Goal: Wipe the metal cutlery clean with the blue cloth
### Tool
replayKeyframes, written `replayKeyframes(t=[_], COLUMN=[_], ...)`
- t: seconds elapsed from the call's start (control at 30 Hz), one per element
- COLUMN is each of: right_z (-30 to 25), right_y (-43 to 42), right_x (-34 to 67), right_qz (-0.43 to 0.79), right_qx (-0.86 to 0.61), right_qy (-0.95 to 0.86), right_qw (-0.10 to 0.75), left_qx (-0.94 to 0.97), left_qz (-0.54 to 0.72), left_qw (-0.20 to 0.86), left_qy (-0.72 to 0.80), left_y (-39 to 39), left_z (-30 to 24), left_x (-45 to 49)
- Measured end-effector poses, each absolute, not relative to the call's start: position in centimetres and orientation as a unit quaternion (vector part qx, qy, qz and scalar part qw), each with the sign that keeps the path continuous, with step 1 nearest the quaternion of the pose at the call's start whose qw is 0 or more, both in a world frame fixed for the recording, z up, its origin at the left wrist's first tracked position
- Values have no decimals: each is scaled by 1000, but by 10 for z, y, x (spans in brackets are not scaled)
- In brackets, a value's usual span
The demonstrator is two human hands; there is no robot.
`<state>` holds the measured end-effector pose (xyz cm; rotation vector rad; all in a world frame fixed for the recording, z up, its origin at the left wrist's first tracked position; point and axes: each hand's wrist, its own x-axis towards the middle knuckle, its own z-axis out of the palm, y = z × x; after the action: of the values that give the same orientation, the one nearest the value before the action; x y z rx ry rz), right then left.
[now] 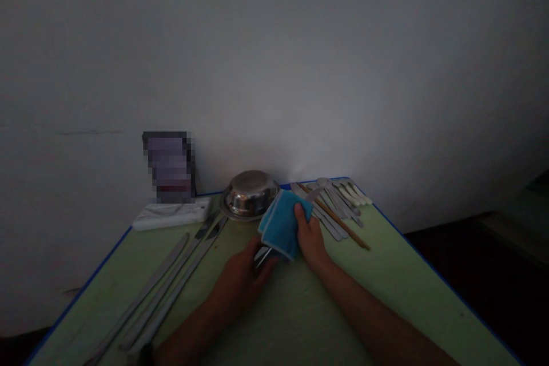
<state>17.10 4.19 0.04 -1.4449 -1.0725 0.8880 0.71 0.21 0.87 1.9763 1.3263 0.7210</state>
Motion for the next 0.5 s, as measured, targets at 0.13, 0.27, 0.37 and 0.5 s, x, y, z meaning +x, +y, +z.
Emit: replayKeyframes(t=[0.13,0.27,0.37,0.5], right_z=[-2,-8,-13,-14], right_y=[46,51,53,57], right_x=[171,175,177,178], right_qz=[417,487,576,610], right_qx=[-568,-508,-403,-362], right_qy=[-453,-409,-371,-325], right_qw=[546,580,607,626], left_qx=[771,778,784,797], left_qz=[273,268,265,254], left_qw=[274,257,254,242], left_qy=[506,506,500,492], left_y=[6,11,12,11], left_z=[5,5,4,2], left_x=[4,-1,-2,0])
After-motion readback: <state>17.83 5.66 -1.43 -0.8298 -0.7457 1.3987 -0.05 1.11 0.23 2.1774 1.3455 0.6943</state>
